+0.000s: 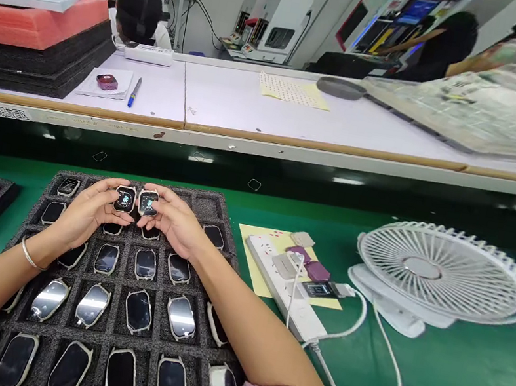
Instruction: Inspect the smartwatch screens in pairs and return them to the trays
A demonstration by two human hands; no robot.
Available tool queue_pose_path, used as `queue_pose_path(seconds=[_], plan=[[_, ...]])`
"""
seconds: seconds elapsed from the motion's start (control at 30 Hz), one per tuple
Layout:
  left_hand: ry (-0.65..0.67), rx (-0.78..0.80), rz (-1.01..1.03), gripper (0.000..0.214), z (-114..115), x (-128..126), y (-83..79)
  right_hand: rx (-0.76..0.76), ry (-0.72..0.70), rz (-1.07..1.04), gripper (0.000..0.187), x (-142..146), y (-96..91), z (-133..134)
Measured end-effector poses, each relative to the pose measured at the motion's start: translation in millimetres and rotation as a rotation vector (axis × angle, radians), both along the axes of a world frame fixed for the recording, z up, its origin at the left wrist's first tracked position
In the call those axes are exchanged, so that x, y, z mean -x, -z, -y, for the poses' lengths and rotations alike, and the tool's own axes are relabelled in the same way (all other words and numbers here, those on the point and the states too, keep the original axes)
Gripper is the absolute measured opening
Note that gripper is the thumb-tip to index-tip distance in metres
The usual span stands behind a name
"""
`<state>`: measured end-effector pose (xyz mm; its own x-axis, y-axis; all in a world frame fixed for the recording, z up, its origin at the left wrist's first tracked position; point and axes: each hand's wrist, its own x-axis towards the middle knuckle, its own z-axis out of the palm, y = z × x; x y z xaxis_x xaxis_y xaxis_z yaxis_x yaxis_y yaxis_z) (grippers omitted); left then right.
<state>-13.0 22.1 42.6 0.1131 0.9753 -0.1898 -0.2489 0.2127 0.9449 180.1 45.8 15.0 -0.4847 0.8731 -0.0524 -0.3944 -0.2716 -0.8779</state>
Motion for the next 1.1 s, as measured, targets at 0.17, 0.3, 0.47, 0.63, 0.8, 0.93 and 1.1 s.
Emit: queue_pose_path(seconds=[0.17,0.3,0.47,0.63,0.8,0.93,1.1], plan=[[0.026,-0.037,-0.034,0.036,1.5,-0.5,1.1,-0.071,0.031,0.032,0.036,1.5,-0.7,4.0],[0.040,-0.044,-0.049,0.036,1.4,-0.6,-0.2,-0.112,0.032,0.057,0.036,2.2,-0.6,5.1],[0.048,-0.043,-0.051,0.035,1.8,-0.8,-1.2,-0.148,0.036,0.070,0.037,2.8,-0.2,4.8],[0.056,-0.049,-0.048,0.036,2.7,-1.3,-1.7,-0.168,0.048,0.085,0.034,2.4,-1.0,4.9],[0.065,-0.059,-0.034,0.036,2.5,-1.3,-1.0,-0.187,0.051,0.098,0.034,2.5,-0.9,5.3],[0.064,-0.069,-0.029,0.036,2.7,-1.2,0.3,-0.208,0.051,0.099,0.034,2.6,-1.1,6.1],[0.062,-0.077,-0.051,0.038,2.5,-1.6,0.9,-0.223,0.050,0.107,0.034,3.0,-1.3,6.4]])
